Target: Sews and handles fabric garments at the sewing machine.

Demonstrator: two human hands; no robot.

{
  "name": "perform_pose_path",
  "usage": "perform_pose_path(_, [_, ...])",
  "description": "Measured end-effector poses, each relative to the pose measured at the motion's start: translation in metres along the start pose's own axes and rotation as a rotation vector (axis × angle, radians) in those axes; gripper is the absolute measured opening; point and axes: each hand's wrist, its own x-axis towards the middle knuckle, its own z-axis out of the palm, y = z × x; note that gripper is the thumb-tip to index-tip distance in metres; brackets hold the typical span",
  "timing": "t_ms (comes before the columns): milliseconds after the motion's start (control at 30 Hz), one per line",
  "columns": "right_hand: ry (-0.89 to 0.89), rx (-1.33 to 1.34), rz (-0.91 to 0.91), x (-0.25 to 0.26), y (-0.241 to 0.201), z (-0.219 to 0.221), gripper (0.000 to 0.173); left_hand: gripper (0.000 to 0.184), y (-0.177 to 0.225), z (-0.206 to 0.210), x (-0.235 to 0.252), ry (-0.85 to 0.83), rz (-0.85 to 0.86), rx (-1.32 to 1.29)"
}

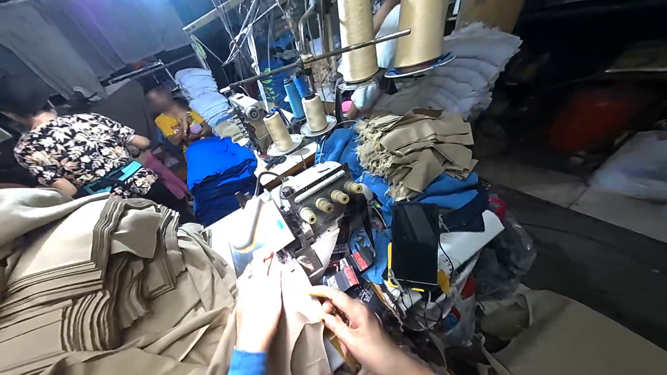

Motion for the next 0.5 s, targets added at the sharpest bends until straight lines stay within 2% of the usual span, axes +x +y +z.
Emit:
perform_pose_path(100, [0.044,-0.152,-0.096,0.024,-0.002,0.006,0.032,0.046,-0.007,-0.005,0.027,-0.117,-0.086,0.111])
perform_pose_path(233, [0.162,-0.314,-0.288,0.040,0.007,0.017,0.024,0.047,-0.014,-0.004,0.056,-0.178,-0.160,0.281])
perform_pose_path(333, [0.218,-0.425,-0.386,0.038,0.014,0.024,0.022,0.047,-0.033,-0.003,0.077,-0.130,-0.247,0.166])
perform_pose_path(433, [0.161,-0.499,-0.419,0.033,0.007,0.029,0.020,0.037,-0.053,0.001,0.095,-0.041,-0.145,0.191])
perform_pose_path(500, [0.050,-0.523,-0.404,0.031,-0.002,0.030,0.026,0.035,-0.057,-0.005,0.099,-0.023,-0.233,0.239])
